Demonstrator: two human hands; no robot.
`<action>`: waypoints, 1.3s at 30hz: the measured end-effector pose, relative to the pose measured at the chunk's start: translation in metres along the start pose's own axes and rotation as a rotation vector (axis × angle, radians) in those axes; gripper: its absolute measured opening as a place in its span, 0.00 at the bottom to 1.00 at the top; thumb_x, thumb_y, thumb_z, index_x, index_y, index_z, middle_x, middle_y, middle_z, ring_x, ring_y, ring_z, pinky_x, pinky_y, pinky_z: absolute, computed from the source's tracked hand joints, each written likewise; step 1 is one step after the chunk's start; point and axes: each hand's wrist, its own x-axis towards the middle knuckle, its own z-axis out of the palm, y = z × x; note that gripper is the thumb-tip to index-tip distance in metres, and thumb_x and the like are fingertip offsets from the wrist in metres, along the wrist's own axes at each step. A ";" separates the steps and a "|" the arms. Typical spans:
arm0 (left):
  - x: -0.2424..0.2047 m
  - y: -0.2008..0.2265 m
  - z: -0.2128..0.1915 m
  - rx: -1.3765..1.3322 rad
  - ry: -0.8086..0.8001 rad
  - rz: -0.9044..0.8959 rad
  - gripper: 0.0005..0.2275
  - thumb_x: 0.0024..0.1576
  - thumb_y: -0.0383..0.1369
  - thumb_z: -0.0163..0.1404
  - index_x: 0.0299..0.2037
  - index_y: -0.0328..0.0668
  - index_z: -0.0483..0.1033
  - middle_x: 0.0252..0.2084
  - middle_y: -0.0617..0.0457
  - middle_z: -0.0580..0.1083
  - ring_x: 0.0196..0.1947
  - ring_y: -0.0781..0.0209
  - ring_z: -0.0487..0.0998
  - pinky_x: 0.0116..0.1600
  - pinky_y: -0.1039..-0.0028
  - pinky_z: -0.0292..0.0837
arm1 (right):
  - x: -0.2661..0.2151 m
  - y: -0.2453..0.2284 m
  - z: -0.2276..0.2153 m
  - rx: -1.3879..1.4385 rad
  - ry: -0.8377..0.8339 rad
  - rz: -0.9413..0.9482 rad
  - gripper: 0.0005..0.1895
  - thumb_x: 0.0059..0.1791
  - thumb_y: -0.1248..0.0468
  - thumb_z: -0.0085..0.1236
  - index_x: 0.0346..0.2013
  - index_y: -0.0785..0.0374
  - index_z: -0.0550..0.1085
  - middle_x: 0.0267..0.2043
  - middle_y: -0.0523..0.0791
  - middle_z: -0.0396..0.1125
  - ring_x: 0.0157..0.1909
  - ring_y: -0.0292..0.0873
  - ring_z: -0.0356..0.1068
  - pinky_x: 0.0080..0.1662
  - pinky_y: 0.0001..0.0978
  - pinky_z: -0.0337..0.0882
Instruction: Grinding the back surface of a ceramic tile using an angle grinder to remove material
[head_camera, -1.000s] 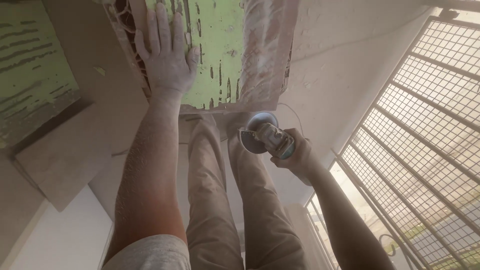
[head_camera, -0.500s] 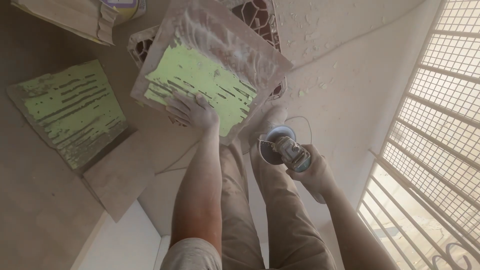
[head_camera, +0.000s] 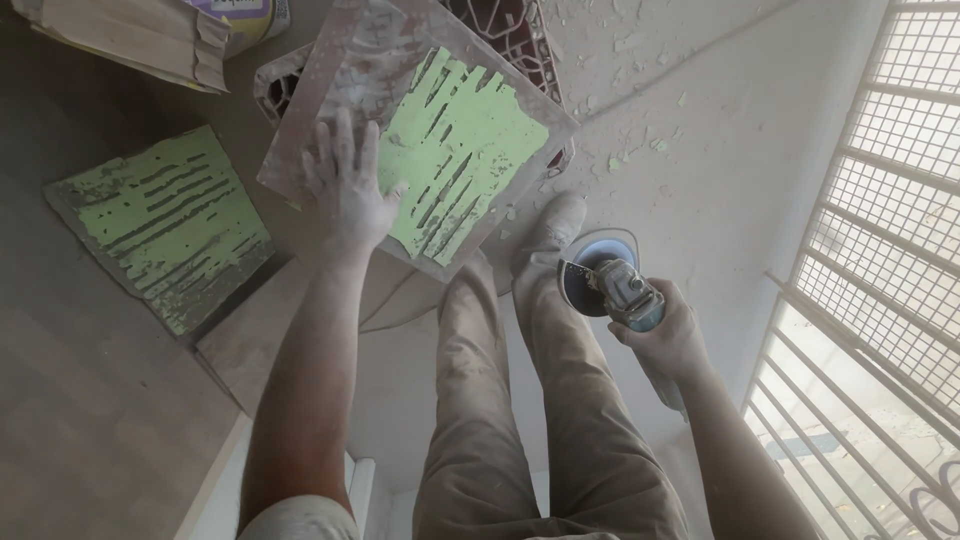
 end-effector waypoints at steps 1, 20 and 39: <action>0.015 -0.015 -0.006 0.086 0.102 0.074 0.44 0.52 0.43 0.66 0.78 0.48 0.53 0.79 0.36 0.43 0.76 0.24 0.41 0.72 0.29 0.37 | 0.000 -0.005 0.001 0.014 -0.004 -0.011 0.45 0.27 0.48 0.80 0.55 0.53 0.71 0.42 0.53 0.76 0.51 0.58 0.75 0.52 0.52 0.70; 0.048 0.041 0.088 -0.345 0.121 -0.383 0.47 0.71 0.54 0.57 0.79 0.49 0.26 0.78 0.45 0.17 0.75 0.21 0.16 0.68 0.18 0.21 | 0.022 -0.089 0.054 -0.413 -0.311 -0.270 0.44 0.34 0.51 0.69 0.63 0.48 0.64 0.47 0.46 0.75 0.41 0.54 0.75 0.39 0.46 0.73; 0.055 0.030 0.028 -0.186 -0.192 -0.334 0.63 0.66 0.60 0.68 0.76 0.41 0.14 0.69 0.33 0.07 0.72 0.24 0.09 0.74 0.25 0.21 | 0.070 -0.119 0.068 -0.796 -0.543 -0.461 0.40 0.39 0.48 0.59 0.65 0.46 0.62 0.36 0.46 0.71 0.32 0.57 0.73 0.32 0.51 0.73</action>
